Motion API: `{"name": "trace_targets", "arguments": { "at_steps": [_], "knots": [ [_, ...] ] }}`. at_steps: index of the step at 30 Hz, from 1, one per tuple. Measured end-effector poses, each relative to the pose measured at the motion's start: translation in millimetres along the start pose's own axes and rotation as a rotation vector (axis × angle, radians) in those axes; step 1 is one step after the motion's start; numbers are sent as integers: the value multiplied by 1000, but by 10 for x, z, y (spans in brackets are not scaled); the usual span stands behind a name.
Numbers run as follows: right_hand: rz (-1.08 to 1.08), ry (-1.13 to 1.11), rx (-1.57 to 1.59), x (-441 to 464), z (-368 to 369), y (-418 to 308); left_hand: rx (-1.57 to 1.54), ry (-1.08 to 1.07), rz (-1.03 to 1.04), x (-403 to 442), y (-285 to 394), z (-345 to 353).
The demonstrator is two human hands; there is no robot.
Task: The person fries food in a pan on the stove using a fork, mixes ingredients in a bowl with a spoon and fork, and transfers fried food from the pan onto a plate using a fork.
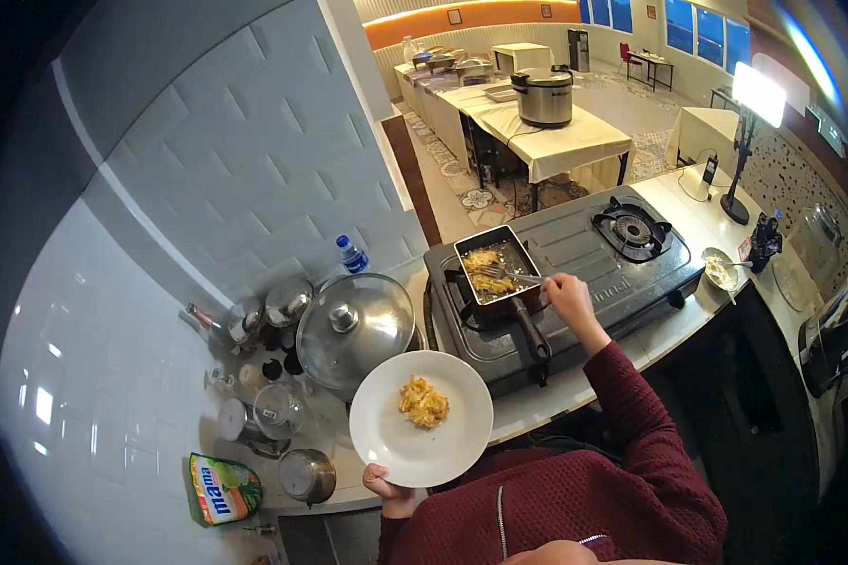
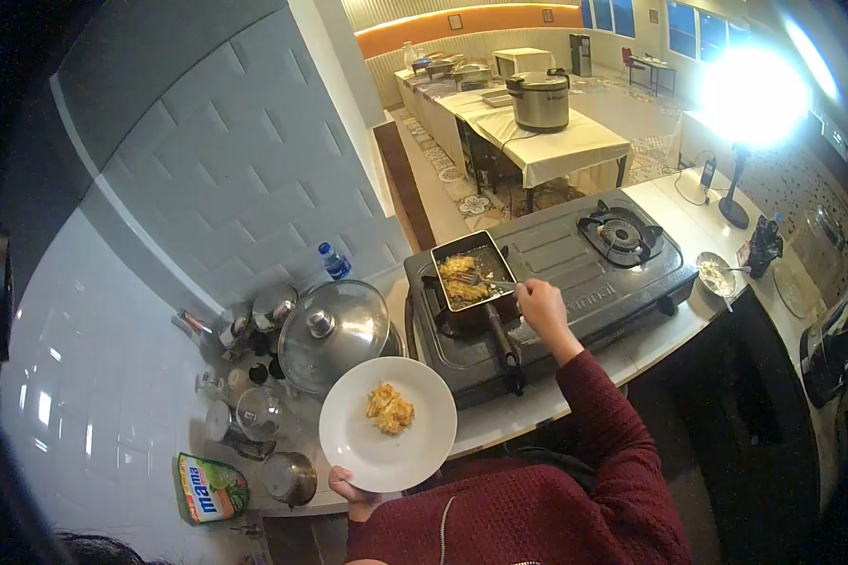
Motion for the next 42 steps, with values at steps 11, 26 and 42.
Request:
{"name": "trace_targets", "arguments": {
  "at_steps": [11, 26, 42],
  "knots": [
    [-375, 329, -318, 262, -588, -819, -58, -5, 20, 22, 17, -162],
    [37, -12, -76, 919, -249, 135, -98, -11, 52, -18, 48, 45],
    [-40, 186, -12, 393, -87, 68, 46, -10, 48, -20, 46, 65]
  ]
}}
Point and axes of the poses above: each hand's wrist, its own x-axis towards the middle knuckle, its own z-axis out of the palm, y = z × x, the point moved 7 cm from there along x, towards the middle knuckle, and after that the axes turned 7 degrees about z, right-handed, at the moved point
